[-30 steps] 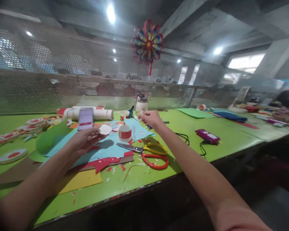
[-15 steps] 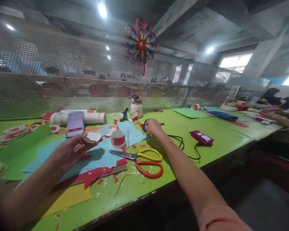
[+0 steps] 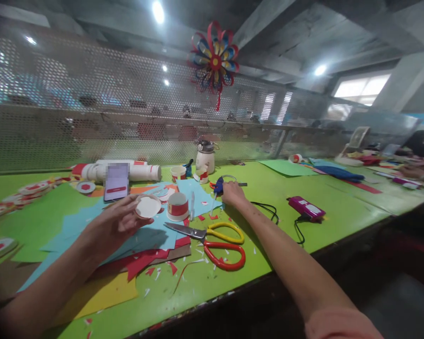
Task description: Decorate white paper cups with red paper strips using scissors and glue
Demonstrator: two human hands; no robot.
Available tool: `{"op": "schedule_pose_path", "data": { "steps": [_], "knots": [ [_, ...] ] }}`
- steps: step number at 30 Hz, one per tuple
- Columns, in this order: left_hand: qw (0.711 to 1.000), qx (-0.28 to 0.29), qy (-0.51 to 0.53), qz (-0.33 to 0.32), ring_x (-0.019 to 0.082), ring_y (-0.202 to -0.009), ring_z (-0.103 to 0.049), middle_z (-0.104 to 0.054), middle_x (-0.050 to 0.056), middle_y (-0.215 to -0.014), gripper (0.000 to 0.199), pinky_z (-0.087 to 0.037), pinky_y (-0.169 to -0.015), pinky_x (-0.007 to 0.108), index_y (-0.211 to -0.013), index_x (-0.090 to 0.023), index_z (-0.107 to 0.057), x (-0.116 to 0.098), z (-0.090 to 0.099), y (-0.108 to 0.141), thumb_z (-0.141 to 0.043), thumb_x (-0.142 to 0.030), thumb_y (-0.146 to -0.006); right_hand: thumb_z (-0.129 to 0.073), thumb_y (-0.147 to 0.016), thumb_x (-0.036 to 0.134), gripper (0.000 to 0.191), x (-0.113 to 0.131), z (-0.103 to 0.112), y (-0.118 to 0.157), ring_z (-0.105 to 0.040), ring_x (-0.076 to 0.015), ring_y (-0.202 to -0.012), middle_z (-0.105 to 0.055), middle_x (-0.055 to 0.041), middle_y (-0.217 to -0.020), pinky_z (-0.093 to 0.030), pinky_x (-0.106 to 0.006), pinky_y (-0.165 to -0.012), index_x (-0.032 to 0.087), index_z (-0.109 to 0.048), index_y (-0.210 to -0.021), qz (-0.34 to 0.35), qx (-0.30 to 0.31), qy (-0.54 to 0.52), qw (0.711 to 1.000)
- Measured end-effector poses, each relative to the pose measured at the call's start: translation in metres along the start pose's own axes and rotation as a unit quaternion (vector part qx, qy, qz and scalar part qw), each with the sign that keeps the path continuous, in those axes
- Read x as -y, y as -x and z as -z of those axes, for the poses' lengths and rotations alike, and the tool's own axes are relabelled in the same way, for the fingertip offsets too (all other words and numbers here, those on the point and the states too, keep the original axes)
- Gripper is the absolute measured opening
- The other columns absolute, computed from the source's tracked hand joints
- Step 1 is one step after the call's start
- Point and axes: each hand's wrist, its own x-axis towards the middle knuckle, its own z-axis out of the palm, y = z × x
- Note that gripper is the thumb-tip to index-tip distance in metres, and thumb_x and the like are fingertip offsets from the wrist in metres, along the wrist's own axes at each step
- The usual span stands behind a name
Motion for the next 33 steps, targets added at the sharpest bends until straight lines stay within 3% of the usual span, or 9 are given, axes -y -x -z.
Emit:
{"op": "schedule_pose_path", "data": {
  "steps": [3, 7, 9, 13, 17, 24, 29, 33],
  "knots": [
    [1.0, 0.027, -0.001, 0.013, 0.024, -0.087, -0.068, -0.068, 0.013, -0.11, 0.031, -0.06, -0.068, 0.033, -0.105, -0.017, -0.069, -0.001, -0.001, 0.002, -0.069, -0.017, -0.074, -0.057, -0.091, 0.031, 0.032, -0.001, -0.003, -0.002, -0.06, -0.0216, -0.101, -0.058, -0.0102, -0.12, -0.052, -0.042, -0.085, 0.015, -0.056, -0.119, 0.002, -0.012, 0.006, 1.0],
    [0.999, 0.034, 0.005, 0.034, 0.028, -0.089, -0.068, -0.069, 0.015, -0.109, 0.026, -0.059, -0.068, 0.035, -0.094, -0.013, -0.074, 0.0, -0.003, 0.002, -0.071, -0.02, -0.07, -0.057, -0.09, 0.032, 0.032, -0.003, -0.005, 0.0, -0.059, -0.0224, -0.103, -0.058, -0.0097, -0.12, -0.05, -0.043, -0.086, 0.015, -0.056, -0.118, 0.0, -0.033, 0.003, 0.999],
    [0.998, 0.037, -0.001, 0.048, 0.03, -0.089, -0.068, -0.069, 0.016, -0.106, 0.027, -0.059, -0.068, 0.035, -0.094, -0.012, -0.074, 0.001, -0.004, 0.002, -0.072, -0.022, -0.069, -0.058, -0.089, 0.029, 0.034, -0.003, -0.002, 0.004, -0.056, -0.0261, -0.107, -0.057, -0.014, -0.119, -0.047, -0.042, -0.087, 0.012, -0.057, -0.118, 0.003, -0.048, 0.0, 0.999],
    [0.997, 0.033, -0.028, 0.057, 0.027, -0.086, -0.067, -0.07, 0.017, -0.101, 0.028, -0.058, -0.066, 0.033, -0.097, -0.011, -0.074, 0.002, -0.003, 0.002, -0.069, -0.024, -0.073, -0.049, -0.089, 0.021, 0.032, 0.006, 0.01, 0.011, -0.051, -0.0281, -0.11, -0.06, -0.0182, -0.113, -0.039, -0.034, -0.089, 0.011, -0.064, -0.115, 0.054, -0.064, -0.003, 0.996],
    [0.997, 0.023, -0.033, 0.067, 0.023, -0.082, -0.066, -0.071, 0.014, -0.098, 0.022, -0.059, -0.067, 0.032, -0.094, -0.013, -0.074, 0.006, 0.001, 0.0, -0.068, -0.022, -0.075, -0.048, -0.09, 0.028, 0.029, 0.023, 0.015, 0.019, -0.057, -0.0231, -0.098, -0.066, -0.013, -0.104, -0.039, -0.028, -0.082, 0.016, -0.072, -0.102, 0.142, -0.02, 0.005, 0.99],
    [0.991, 0.053, -0.081, 0.094, 0.02, -0.081, -0.065, -0.069, 0.013, -0.096, 0.022, -0.058, -0.07, 0.03, -0.095, -0.012, -0.072, 0.007, -0.003, 0.002, -0.069, -0.025, -0.077, -0.058, -0.087, 0.032, 0.026, 0.044, 0.023, 0.02, -0.058, -0.0274, -0.103, -0.066, -0.0164, -0.104, -0.045, -0.032, -0.082, 0.012, -0.07, -0.098, 0.242, 0.054, 0.081, 0.965],
    [0.99, 0.062, -0.09, 0.084, 0.018, -0.08, -0.063, -0.068, 0.01, -0.093, 0.018, -0.057, -0.071, 0.029, -0.09, -0.012, -0.072, 0.004, -0.004, 0.003, -0.066, -0.025, -0.08, -0.056, -0.091, 0.033, 0.027, 0.058, 0.028, 0.005, -0.063, -0.0191, -0.093, -0.064, -0.0084, -0.107, -0.052, -0.039, -0.081, 0.012, -0.061, -0.107, 0.29, 0.109, 0.149, 0.939],
    [0.991, 0.062, -0.079, 0.087, 0.019, -0.083, -0.064, -0.069, 0.01, -0.095, 0.018, -0.057, -0.073, 0.03, -0.093, -0.013, -0.072, 0.005, -0.002, 0.001, -0.066, -0.026, -0.081, -0.058, -0.091, 0.03, 0.025, 0.063, 0.023, 0.0, -0.063, -0.0189, -0.093, -0.064, -0.0085, -0.106, -0.053, -0.038, -0.081, 0.011, -0.061, -0.106, 0.335, 0.12, 0.174, 0.918]
  ]
}}
